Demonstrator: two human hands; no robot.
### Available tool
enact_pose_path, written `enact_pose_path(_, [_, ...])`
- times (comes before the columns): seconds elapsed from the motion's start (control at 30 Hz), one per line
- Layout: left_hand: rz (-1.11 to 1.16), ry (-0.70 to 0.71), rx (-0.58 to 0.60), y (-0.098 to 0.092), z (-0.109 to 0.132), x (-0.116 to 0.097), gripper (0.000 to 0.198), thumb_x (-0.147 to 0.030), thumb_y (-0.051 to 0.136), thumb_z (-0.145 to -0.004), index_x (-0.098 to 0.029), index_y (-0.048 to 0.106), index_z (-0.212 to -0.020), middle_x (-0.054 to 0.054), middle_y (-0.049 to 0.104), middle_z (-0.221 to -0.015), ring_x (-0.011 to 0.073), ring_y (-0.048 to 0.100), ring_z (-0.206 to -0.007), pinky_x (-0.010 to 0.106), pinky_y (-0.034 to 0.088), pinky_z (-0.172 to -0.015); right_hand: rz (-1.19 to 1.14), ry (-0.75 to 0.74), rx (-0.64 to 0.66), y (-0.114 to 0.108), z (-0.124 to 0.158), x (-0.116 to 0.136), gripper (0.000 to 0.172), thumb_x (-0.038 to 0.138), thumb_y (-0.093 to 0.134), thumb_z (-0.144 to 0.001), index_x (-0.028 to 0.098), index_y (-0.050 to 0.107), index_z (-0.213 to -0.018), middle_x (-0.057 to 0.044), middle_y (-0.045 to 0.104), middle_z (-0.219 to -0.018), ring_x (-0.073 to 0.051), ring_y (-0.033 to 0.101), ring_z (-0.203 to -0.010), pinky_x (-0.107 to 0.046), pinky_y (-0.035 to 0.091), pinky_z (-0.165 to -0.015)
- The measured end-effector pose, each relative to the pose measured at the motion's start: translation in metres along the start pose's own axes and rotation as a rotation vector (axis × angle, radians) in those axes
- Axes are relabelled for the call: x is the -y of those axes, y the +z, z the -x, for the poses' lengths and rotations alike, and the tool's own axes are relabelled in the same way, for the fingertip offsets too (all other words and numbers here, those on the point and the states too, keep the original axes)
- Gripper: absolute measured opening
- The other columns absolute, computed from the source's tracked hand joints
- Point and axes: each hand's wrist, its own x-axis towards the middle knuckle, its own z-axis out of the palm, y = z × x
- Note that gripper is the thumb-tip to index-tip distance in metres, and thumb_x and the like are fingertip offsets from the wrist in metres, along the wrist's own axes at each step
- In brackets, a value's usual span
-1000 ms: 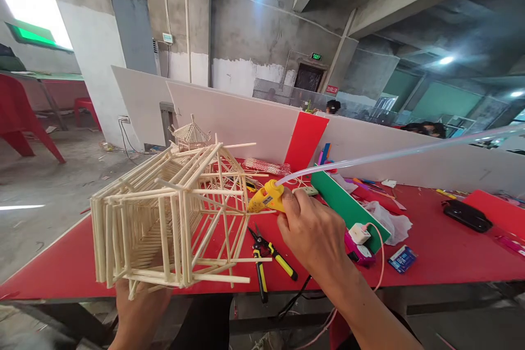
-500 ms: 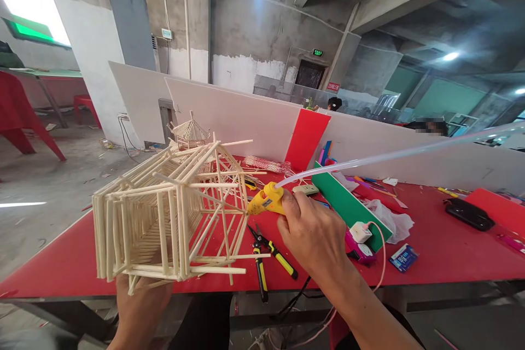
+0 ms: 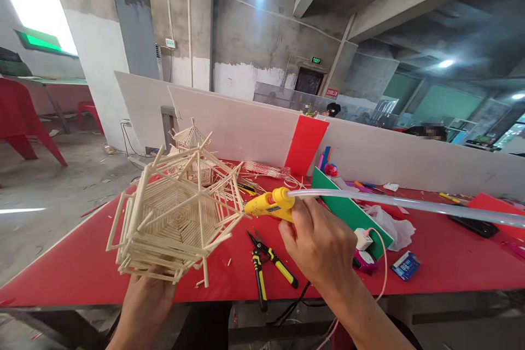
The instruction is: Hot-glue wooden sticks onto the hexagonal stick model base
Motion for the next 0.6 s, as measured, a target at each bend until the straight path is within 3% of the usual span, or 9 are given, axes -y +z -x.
enact_pose_path(0.17, [0.024, -0.111, -0.043, 0.001, -0.001, 0.002, 0.037, -0.011, 0.081, -0.051, -0.019, 0.066, -0.084, 0.000, 0.071, -0.075, 0.0215, 0.069, -0.077, 0.029, 0.058, -0.066, -0.029, 0.013, -0.043, -0.003, 0.002, -0.002, 0.012, 0.024, 0.060, -0.084, 0.015, 0.061, -0.092, -0.003, 0.069, -0.078, -0.014, 0.058, -0.060, -0.027, 0.035, -0.053])
enact_pose_path(0.37, [-0.013, -0.200, 0.009, -0.008, -0.005, 0.010, 0.037, -0.010, 0.079, -0.057, -0.020, 0.068, -0.090, 0.000, 0.074, -0.083, 0.0187, 0.069, -0.067, 0.025, 0.057, -0.053, -0.039, 0.012, -0.034, -0.003, 0.001, -0.001, 0.012, 0.023, 0.062, -0.083, 0.015, 0.061, -0.093, -0.001, 0.068, -0.076, -0.014, 0.056, -0.058, -0.027, 0.036, -0.053])
enact_pose_path(0.5, [0.024, -0.250, 0.076, -0.017, -0.009, 0.016, 0.039, -0.010, 0.080, -0.060, -0.021, 0.069, -0.096, 0.002, 0.076, -0.090, 0.0219, 0.072, -0.076, 0.027, 0.060, -0.061, -0.026, 0.027, -0.038, -0.002, 0.000, 0.000, 0.010, 0.023, 0.061, -0.084, 0.016, 0.061, -0.091, -0.001, 0.068, -0.074, -0.014, 0.057, -0.058, -0.028, 0.034, -0.052])
enact_pose_path(0.6, [0.025, -0.274, 0.115, -0.020, -0.008, 0.017, 0.044, -0.008, 0.081, -0.059, -0.020, 0.070, -0.100, 0.001, 0.075, -0.082, 0.0202, 0.072, -0.069, 0.030, 0.062, -0.067, -0.027, 0.034, -0.035, -0.001, 0.000, 0.001, 0.011, 0.024, 0.061, -0.083, 0.017, 0.061, -0.090, 0.000, 0.067, -0.073, -0.014, 0.056, -0.057, -0.028, 0.033, -0.052])
